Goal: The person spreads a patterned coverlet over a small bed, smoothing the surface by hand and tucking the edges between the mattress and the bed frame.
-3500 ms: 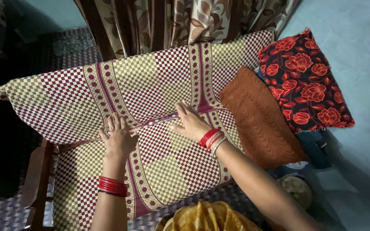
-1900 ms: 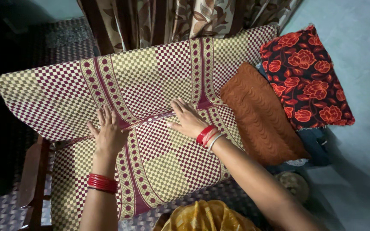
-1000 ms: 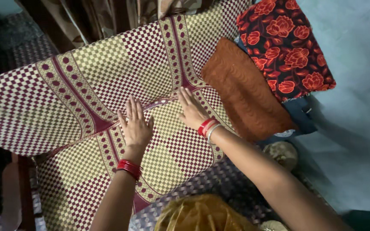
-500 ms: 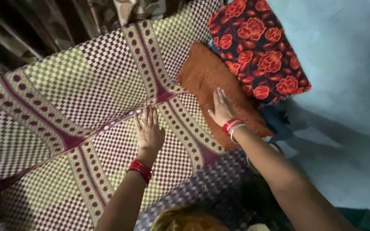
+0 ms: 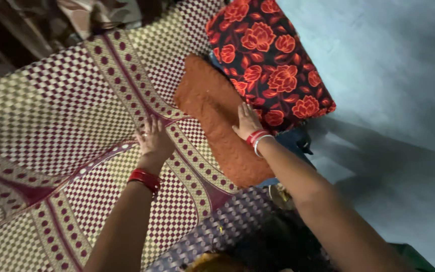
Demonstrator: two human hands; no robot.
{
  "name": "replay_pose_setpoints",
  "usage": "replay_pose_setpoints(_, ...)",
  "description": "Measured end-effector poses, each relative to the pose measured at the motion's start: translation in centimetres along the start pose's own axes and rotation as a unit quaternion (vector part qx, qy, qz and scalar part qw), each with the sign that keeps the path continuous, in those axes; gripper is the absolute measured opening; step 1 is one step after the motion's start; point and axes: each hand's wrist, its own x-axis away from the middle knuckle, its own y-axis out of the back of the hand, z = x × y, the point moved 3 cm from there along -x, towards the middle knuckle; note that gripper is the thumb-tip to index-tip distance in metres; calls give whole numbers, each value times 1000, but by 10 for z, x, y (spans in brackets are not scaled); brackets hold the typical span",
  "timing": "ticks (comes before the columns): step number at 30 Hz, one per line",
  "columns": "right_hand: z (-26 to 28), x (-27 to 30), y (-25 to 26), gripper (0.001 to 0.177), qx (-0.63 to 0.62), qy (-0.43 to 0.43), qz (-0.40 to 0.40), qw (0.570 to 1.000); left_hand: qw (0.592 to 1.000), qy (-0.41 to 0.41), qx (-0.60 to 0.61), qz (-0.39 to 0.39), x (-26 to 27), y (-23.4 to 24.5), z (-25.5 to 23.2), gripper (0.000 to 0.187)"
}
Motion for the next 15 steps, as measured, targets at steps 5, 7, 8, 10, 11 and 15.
replay_pose_setpoints(5, -25, -6, -30, 103, 17, -92, 81, 992, 990, -35, -91, 99, -18, -11, -27, 80)
replay_pose_setpoints(7, -29, -6, -45, 105, 20, -104, 106, 989, 987, -44, -99, 118, -24, -16, -34, 78)
replay_pose_setpoints(8, -31, -8, -52, 106, 22, -104, 111, 988, 988, -40, -78, 127, -27, -18, -39, 78)
replay_pose_setpoints(10, -35, -12, -64, 108, 4, -106, 88, 990, 989, -38, -51, 132, -33, -21, -48, 82)
replay_pose_setpoints(11, -37, -15, -67, 110, -17, -107, 60, 992, 990, -40, -46, 130, -37, -22, -52, 86)
replay_pose_setpoints(15, -35, -18, -70, 124, -180, -254, 25, 950, 984, -54, -95, 142, -40, -30, -72, 92)
